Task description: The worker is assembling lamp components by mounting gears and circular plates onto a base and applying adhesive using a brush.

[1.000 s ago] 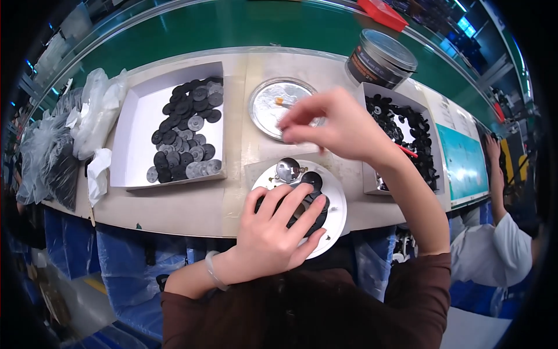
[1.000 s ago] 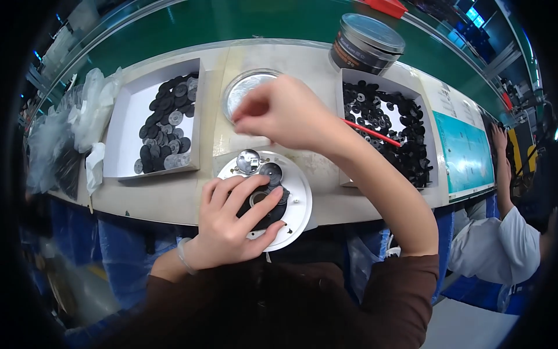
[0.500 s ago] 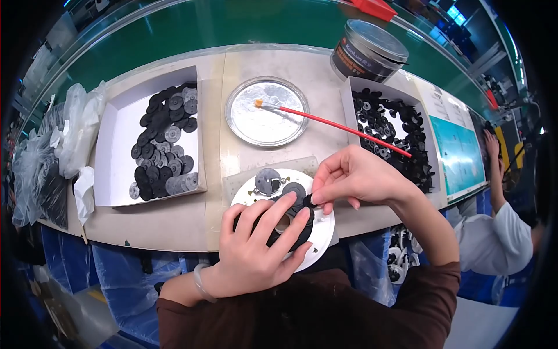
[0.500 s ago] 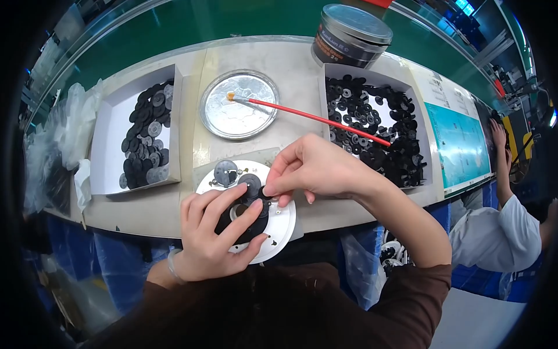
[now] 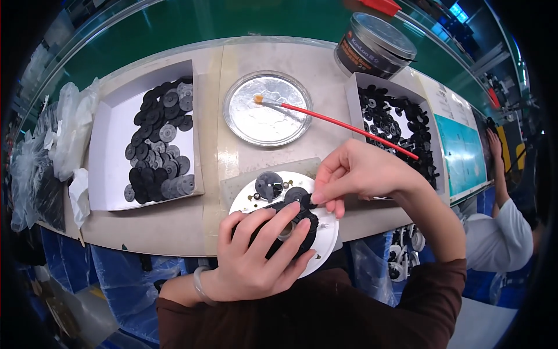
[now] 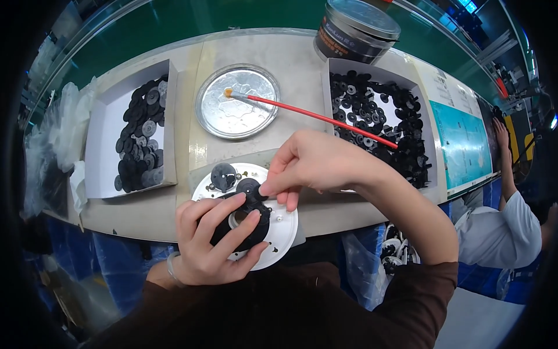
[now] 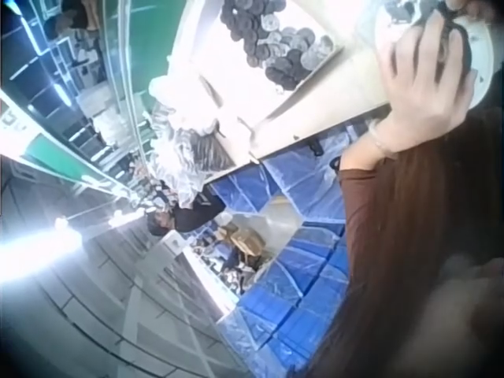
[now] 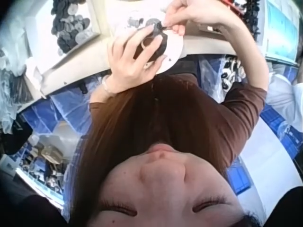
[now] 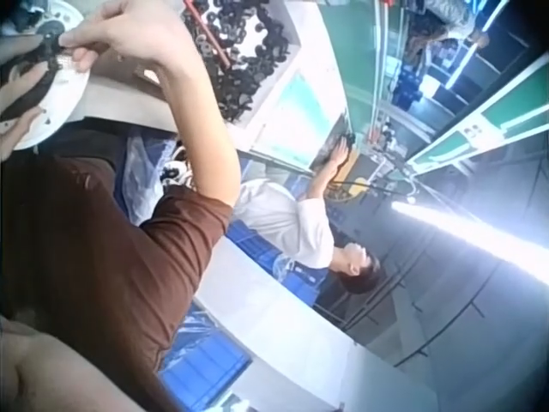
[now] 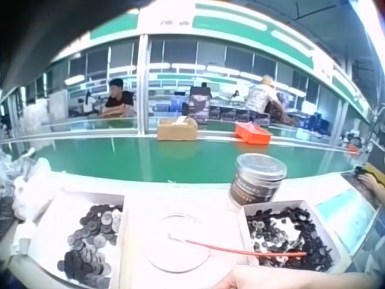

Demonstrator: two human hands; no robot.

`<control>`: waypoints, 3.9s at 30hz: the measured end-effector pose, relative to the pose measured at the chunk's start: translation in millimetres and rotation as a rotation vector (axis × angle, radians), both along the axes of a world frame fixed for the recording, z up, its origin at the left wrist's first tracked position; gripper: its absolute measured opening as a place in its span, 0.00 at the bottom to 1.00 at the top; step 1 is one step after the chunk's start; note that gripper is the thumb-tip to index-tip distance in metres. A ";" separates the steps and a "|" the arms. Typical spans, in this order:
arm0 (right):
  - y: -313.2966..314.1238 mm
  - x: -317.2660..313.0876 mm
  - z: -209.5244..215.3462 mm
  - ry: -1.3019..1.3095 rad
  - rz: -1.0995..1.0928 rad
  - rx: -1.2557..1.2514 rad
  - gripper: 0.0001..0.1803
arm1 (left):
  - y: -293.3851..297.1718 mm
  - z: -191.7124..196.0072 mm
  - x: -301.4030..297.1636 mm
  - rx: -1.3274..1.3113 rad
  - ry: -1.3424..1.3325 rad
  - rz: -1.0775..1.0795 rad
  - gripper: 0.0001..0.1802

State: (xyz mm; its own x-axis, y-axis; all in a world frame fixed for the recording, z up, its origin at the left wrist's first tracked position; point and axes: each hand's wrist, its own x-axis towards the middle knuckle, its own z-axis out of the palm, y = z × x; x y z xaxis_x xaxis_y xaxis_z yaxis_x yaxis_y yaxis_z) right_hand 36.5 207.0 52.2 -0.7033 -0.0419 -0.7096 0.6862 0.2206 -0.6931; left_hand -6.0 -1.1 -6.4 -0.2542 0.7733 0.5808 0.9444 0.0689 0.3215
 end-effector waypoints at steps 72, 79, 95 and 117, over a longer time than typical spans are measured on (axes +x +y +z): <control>-115.7 61.6 -40.7 1.404 0.064 -0.219 0.52 | -39.2 57.3 22.0 0.470 -1.897 -0.440 0.25; -120.3 68.3 -63.5 1.551 0.009 0.182 0.50 | -35.4 61.8 39.7 0.409 -2.107 -0.490 0.27; -124.5 54.0 -27.9 1.413 0.007 0.330 0.33 | -23.8 73.2 34.9 0.623 -2.096 -0.332 0.20; -103.3 108.0 -14.6 1.794 -0.184 1.009 0.27 | 11.1 82.8 45.0 0.559 -1.556 -0.352 0.27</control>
State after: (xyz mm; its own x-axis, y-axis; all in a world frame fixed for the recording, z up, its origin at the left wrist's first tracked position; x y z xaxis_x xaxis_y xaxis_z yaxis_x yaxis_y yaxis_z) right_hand 144.5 103.8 37.6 -0.4393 -0.0256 0.8980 -0.4147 0.8925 -0.1774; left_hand 39.0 9.9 76.4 -0.6800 0.7143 0.1654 -0.3252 -0.4960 0.8051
